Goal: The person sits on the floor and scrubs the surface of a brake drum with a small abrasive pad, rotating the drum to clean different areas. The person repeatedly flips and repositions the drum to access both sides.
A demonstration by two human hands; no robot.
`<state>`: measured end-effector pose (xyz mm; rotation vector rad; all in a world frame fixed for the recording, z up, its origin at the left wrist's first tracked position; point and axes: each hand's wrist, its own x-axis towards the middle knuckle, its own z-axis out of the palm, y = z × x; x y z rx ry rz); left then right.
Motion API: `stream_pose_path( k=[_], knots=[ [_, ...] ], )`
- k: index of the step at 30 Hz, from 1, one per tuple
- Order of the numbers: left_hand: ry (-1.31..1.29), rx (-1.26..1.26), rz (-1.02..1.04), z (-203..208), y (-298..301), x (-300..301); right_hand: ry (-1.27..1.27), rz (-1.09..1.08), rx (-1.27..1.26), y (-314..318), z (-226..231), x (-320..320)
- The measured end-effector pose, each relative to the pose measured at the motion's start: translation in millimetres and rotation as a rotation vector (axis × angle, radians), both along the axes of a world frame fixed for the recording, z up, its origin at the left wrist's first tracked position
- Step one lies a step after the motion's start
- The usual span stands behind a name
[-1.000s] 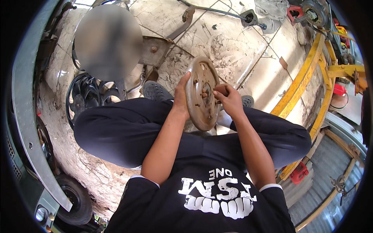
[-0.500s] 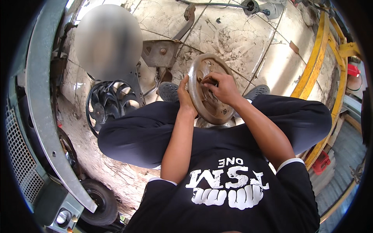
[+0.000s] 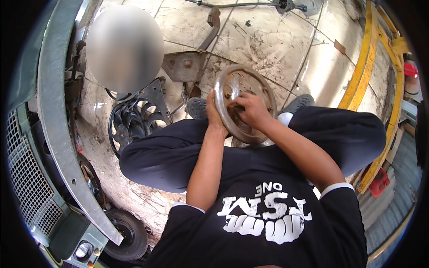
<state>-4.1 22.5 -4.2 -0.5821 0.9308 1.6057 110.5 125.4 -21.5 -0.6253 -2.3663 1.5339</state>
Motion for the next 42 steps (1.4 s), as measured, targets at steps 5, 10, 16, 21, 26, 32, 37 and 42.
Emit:
stream_pose_path(
  k=[5, 10, 16, 21, 26, 32, 37, 42],
  knots=[
    [0.039, 0.017, 0.02, 0.9, -1.3, 0.8, 0.015, 0.06, -0.006, 5.4, 2.6, 0.4],
    [0.01, -0.043, 0.013, -2.0, -5.6, 2.2, 0.027, -0.011, -0.01, 3.4, 1.4, -9.4],
    [0.03, 0.079, 0.019, 8.0, -0.3, 0.8, -0.037, 0.068, -0.007, 2.4, 3.6, 8.0],
    [0.02, -0.045, 0.072, -2.3, 2.0, 2.7, -0.089, -0.051, -0.037, 4.5, 8.4, -16.4],
    [0.042, -0.023, 0.058, -12.7, -6.3, -2.8, -0.192, 0.017, -0.033, 9.3, 13.9, -18.3],
    [0.035, -0.095, 0.093, 13.8, 6.0, 1.7, -0.387, -0.169, -0.506, 9.2, 10.1, 8.8],
    [-0.003, -0.016, 0.023, 4.1, 4.7, 3.5, -0.438, -0.584, -0.972, 15.0, 63.1, 32.3],
    [0.019, 0.053, 0.016, 5.1, 8.0, 4.5, -0.063, -0.881, -0.775, 11.2, 116.2, 46.1]
  ],
)
